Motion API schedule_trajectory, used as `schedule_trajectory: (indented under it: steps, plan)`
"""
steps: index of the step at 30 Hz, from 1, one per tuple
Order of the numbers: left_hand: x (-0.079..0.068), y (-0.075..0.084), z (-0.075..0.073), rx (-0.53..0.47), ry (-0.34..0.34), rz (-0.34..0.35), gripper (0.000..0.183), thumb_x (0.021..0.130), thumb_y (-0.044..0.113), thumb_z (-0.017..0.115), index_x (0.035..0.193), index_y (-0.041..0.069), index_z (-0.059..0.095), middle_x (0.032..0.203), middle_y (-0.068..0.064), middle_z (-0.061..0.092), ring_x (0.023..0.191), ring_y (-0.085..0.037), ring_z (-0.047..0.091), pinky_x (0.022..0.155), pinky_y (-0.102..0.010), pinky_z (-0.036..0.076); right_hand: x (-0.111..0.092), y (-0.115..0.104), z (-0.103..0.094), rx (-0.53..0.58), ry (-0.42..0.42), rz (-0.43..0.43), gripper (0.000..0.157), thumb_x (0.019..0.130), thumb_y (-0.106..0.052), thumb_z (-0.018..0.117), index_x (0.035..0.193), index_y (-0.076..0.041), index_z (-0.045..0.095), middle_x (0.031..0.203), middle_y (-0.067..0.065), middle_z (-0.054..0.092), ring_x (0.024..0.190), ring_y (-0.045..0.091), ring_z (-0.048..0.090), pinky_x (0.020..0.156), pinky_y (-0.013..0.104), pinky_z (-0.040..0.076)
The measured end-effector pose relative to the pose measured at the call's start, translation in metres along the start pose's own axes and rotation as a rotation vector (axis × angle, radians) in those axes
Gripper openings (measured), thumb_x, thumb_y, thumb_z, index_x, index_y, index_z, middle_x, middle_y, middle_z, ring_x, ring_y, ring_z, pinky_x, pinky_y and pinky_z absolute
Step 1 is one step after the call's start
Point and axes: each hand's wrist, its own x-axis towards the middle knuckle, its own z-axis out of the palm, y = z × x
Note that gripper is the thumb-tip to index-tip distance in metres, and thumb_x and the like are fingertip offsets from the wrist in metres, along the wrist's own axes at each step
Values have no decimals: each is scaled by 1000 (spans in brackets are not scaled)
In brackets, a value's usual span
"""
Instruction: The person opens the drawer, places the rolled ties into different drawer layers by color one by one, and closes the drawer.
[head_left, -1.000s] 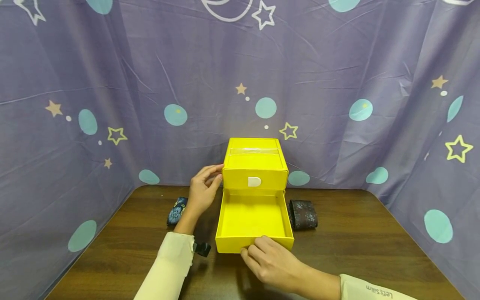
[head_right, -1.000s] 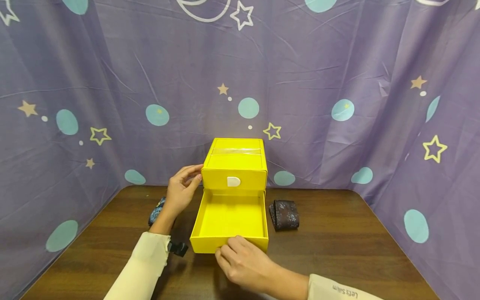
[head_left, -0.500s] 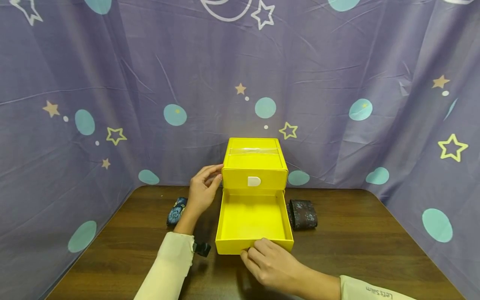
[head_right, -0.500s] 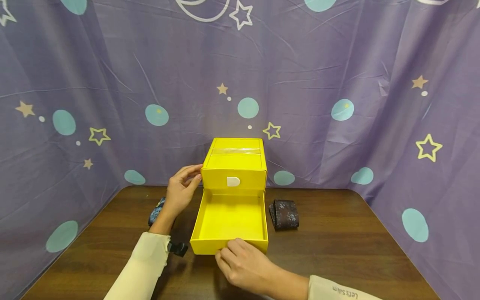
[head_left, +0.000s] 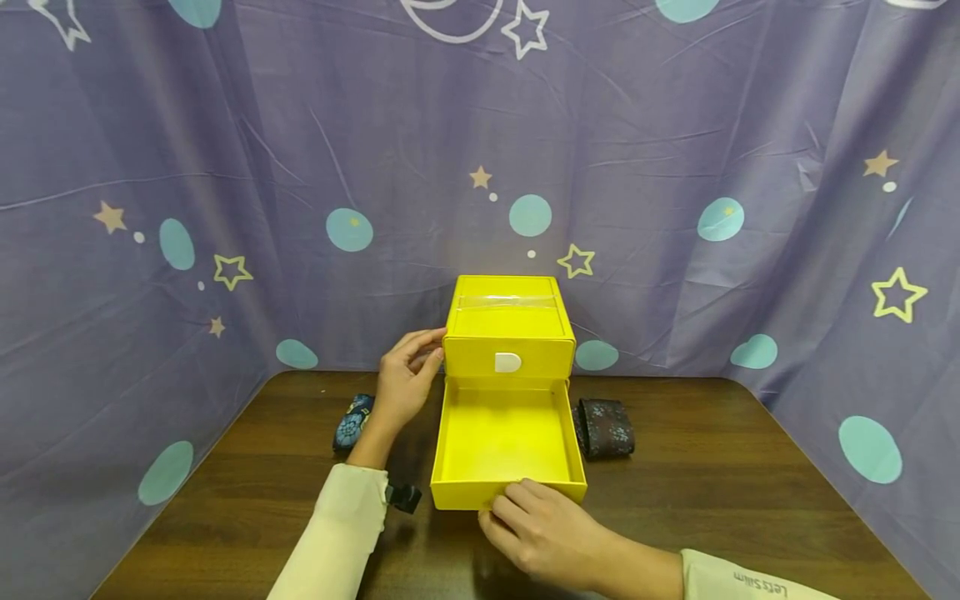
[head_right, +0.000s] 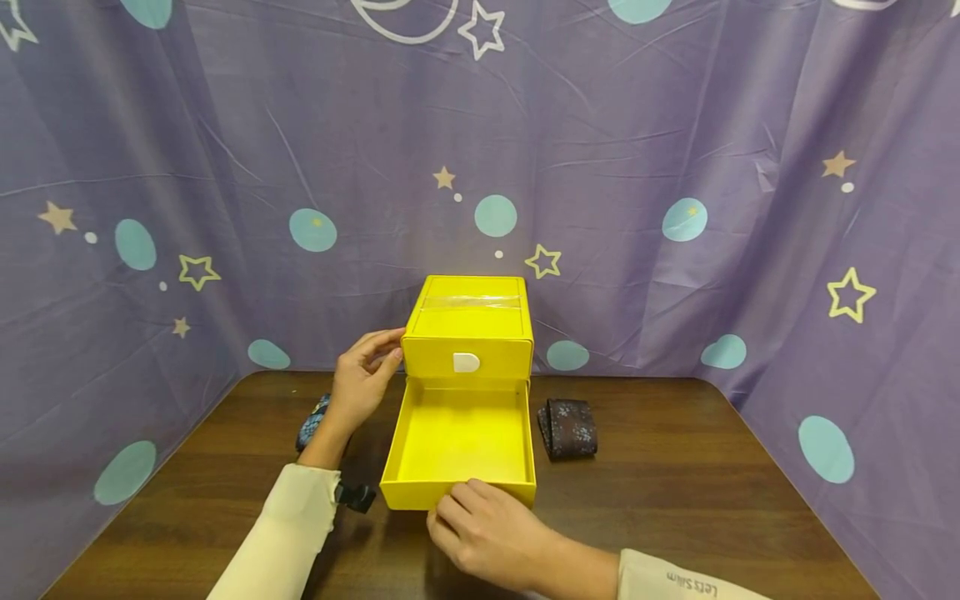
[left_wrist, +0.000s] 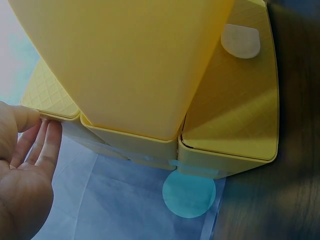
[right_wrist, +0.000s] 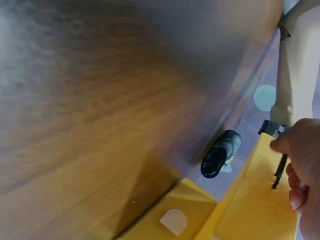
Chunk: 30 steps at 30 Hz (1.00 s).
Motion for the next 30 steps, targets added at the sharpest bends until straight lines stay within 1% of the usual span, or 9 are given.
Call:
schedule_trajectory:
  steps: [6,10,13,18,20,26,30]
  plan:
    - [1,0,0,-7,4,10,29,99,1,66,128,-2,70,123,-16,65,108,-31,66,92,-23,57,11,4,-6,23,40,13,27,107,-24,45,111,-13,70,95,-2,61,79,15,52,69,24,45]
    - [1,1,0,-7,5,12,29,99,1,66,128,-1,70,123,-16,65,108,-30,66,92,-23,57,16,8,-9,37,69,17,25,104,-29,52,112,-13,70,95,-2,61,80,16,54,69,24,45]
    - [1,1,0,2,4,7,30,99,0,66,128,-1,70,123,-17,65,109,-29,66,91,-22,57,18,11,-11,55,84,36,24,102,-31,56,112,-13,70,96,-3,62,78,15,52,68,25,44]
    - [-1,0,-1,19,2,14,31,98,-3,65,129,-4,68,125,-20,64,110,-33,65,90,-20,57,21,15,-15,66,69,78,26,102,-35,57,111,-15,70,95,-3,62,77,15,52,68,25,44]
    - [-1,0,-1,14,0,14,31,98,-2,65,129,-3,68,125,-20,64,110,-33,65,90,-20,57,22,17,-16,66,62,94,27,102,-37,57,112,-15,70,95,-3,61,79,16,52,70,26,45]
    - [-1,1,-2,1,-6,-11,30,99,3,66,129,2,70,124,-14,65,110,-28,66,91,-21,57,19,28,-16,67,55,141,31,103,-41,56,112,-15,69,96,-2,60,81,17,54,70,27,45]
    - [-1,0,-2,1,-8,-9,29,99,4,66,128,4,71,124,-12,66,111,-26,66,91,-22,57,13,37,-16,61,60,172,33,104,-41,54,112,-13,69,97,-1,61,80,16,55,69,28,48]
